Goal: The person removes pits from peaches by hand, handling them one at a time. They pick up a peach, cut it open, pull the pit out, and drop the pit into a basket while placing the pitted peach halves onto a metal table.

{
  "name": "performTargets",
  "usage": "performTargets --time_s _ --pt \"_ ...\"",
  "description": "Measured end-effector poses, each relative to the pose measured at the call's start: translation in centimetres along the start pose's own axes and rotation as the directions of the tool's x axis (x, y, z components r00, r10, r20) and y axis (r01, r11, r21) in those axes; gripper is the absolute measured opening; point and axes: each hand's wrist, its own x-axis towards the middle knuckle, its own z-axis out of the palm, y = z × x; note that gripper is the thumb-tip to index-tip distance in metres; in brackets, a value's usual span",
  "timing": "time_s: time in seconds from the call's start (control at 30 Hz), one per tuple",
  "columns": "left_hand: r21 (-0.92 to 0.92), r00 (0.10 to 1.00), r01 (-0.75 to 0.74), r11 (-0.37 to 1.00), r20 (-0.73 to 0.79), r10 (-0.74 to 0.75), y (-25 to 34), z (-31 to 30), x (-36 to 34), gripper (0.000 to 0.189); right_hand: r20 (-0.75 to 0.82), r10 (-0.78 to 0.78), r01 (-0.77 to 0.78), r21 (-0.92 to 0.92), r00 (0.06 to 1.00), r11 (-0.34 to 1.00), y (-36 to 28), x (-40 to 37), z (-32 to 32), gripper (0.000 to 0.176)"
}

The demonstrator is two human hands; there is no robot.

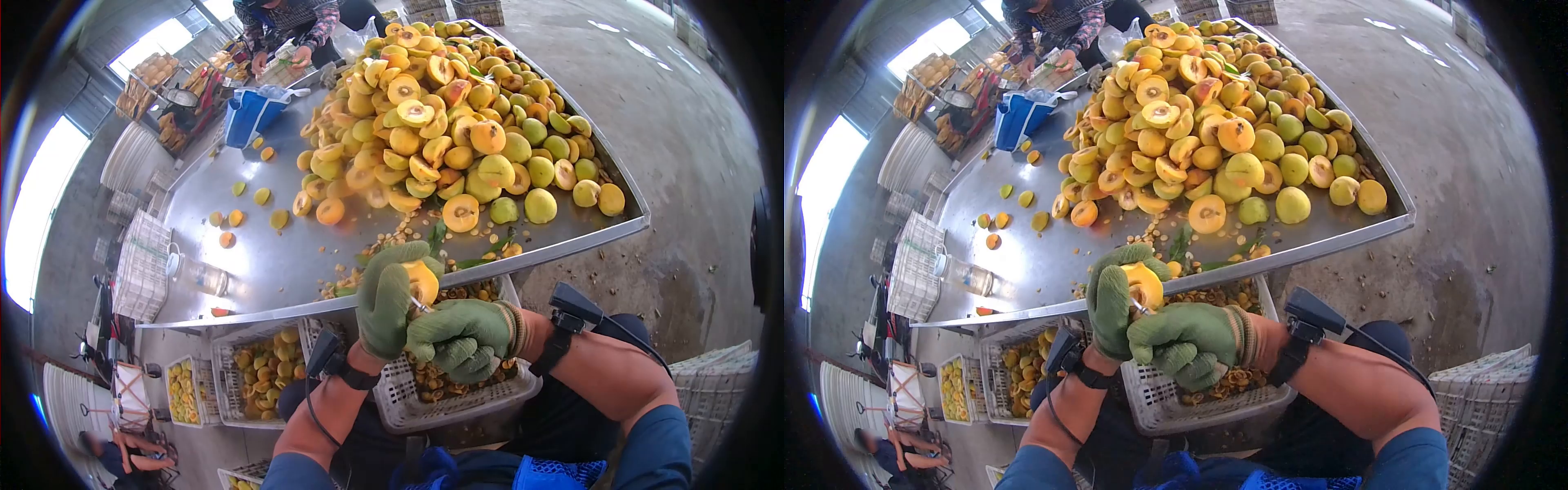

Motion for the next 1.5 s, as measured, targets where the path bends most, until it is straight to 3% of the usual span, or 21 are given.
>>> performTargets --time_s 0.27,0.4,0.47,0.57,0.6,0.67,0.7,0.77,0.83,0.9,1.0,1.03,1.07,1.17,1.2,1.23,1.27,1.3,1.33,1.43,1.5 --pt "-0.355 0.971 0.228 0.907 0.007 -0.241 0.1 1.0 -0.5 0.061 0.2 -0.059 0.022 0.183 0.978 0.983 0.9 0.1 -0.8 0.035" --pt "-0.429 0.95 0.281 0.858 -0.002 -0.312 0.3 -0.7 -0.7 0.062 -0.006 0.024 -0.025 -0.349 1.0 0.937 0.2 -0.9 0.7 0.038" --pt "-0.259 0.956 0.239 0.936 -0.105 -0.273 0.5 -2.0 -0.7 0.065 -0.158 -0.151 0.087 -0.353 0.976 0.932 0.9 -1.0 2.9 0.037" --pt "-0.414 0.926 0.331 0.848 -0.028 -0.376 1.0 -4.1 -1.9 0.068 -0.223 -0.193 0.065 -0.479 0.955 0.875 3.0 -0.4 1.2 0.046" --pt "-0.453 0.922 0.328 0.829 -0.038 -0.386 1.7 -4.0 -2.4 0.066 -0.312 0.012 -0.15 -0.421 0.95 0.894 2.5 -1.2 1.6 0.051" --pt "-0.096 0.919 0.324 0.941 -0.204 -0.337 2.5 -5.5 -3.7 0.062 -0.458 0.289 -0.466 -0.341 0.841 0.817 2.9 -1.3 3.4 0.072" --pt "0.093 0.919 0.323 0.942 -0.268 -0.289 3.1 -6.6 -4.2 0.06 -0.473 0.201 -0.426 -0.435 0.858 0.793 3.8 -1.3 4.5 0.071" --pt "0.688 0.977 0.14 0.712 -0.212 0.013 6.5 -9.1 -5.0 0.048 -0.486 0.017 -0.35 -0.605 0.874 0.715 5.1 -2.2 7.8 0.07" --pt "0.739 0.866 0.495 0.457 -0.376 -0.331 10.1 -13.5 -7.8 0.039 -0.47 -0.003 -0.344 -0.651 0.883 0.676 5.4 -3.4 9.7 0.049" --pt "0.883 0.878 0.336 -0.328 -0.42 -0.23 11.0 -18.1 -10.1 0.037 -0.296 -0.134 -0.187 -0.834 0.946 0.519 7.5 -3.7 8.6 0.035" --pt "0.939 0.975 0.187 -0.288 -0.213 -0.059 9.1 -20.3 -10.7 0.038 0.062 -0.44 0.058 -0.998 0.896 -0.022 8.4 -3.5 6.9 0.034" --pt "0.952 0.955 0.286 0.106 -0.273 -0.116 9.3 -17.2 -8.7 0.039 0.206 -0.483 0.106 -0.968 0.851 -0.226 8.4 -3.6 6.7 0.034" --pt "0.803 0.934 0.358 0.476 -0.302 -0.193 9.2 -13.1 -5.7 0.04 0.165 -0.485 0.093 -0.981 0.859 -0.169 7.7 -3.5 6.9 0.029" --pt "0.895 0.965 0.168 0.412 -0.065 -0.253 5.8 -7.2 1.3 0.041 0.19 -0.614 0.032 -0.966 0.766 -0.258 7.7 -2.8 5.1 0.029" --pt "0.891 0.966 0.082 0.447 0.04 -0.256 4.3 -5.2 3.6 0.041 0.395 -0.594 -0.002 -0.832 0.701 -0.555 7.1 -2.8 4.5 0.022" --pt "0.87 0.96 0.083 0.487 0.061 -0.273 2.2 -3.5 5.9 0.041 0.118 -0.746 -0.047 -0.979 0.655 -0.197 6.4 -3.0 4.7 0.019" --pt "0.846 0.954 0.085 0.526 0.083 -0.288 -0.1 -1.9 8.0 0.04 -0.194 -0.781 -0.065 -0.979 0.594 0.193 5.6 -3.2 5.3 0.017" --pt "0.902 0.957 0.084 0.423 0.046 -0.287 -2.3 0.0 9.9 0.04 -0.492 -0.693 -0.05 -0.832 0.527 0.553 4.6 -3.7 5.9 0.017" --pt "0.946 0.961 0.084 0.314 0.007 -0.278 -4.0 1.7 11.2 0.04 -0.535 -0.704 0.13 -0.746 0.468 0.653 3.3 -4.5 6.6 0.023" --pt "0.957 0.932 -0.287 0.042 0.29 -0.217 -5.6 5.0 13.0 0.045 -0.655 -0.673 0.109 -0.684 0.345 0.722 0.0 -6.7 5.9 0.025" --pt "0.954 0.91 -0.3 0.017 0.291 -0.296 -5.2 5.7 13.6 0.051 -0.629 -0.708 0.16 -0.701 0.322 0.695 -1.1 -7.6 5.8 0.025"
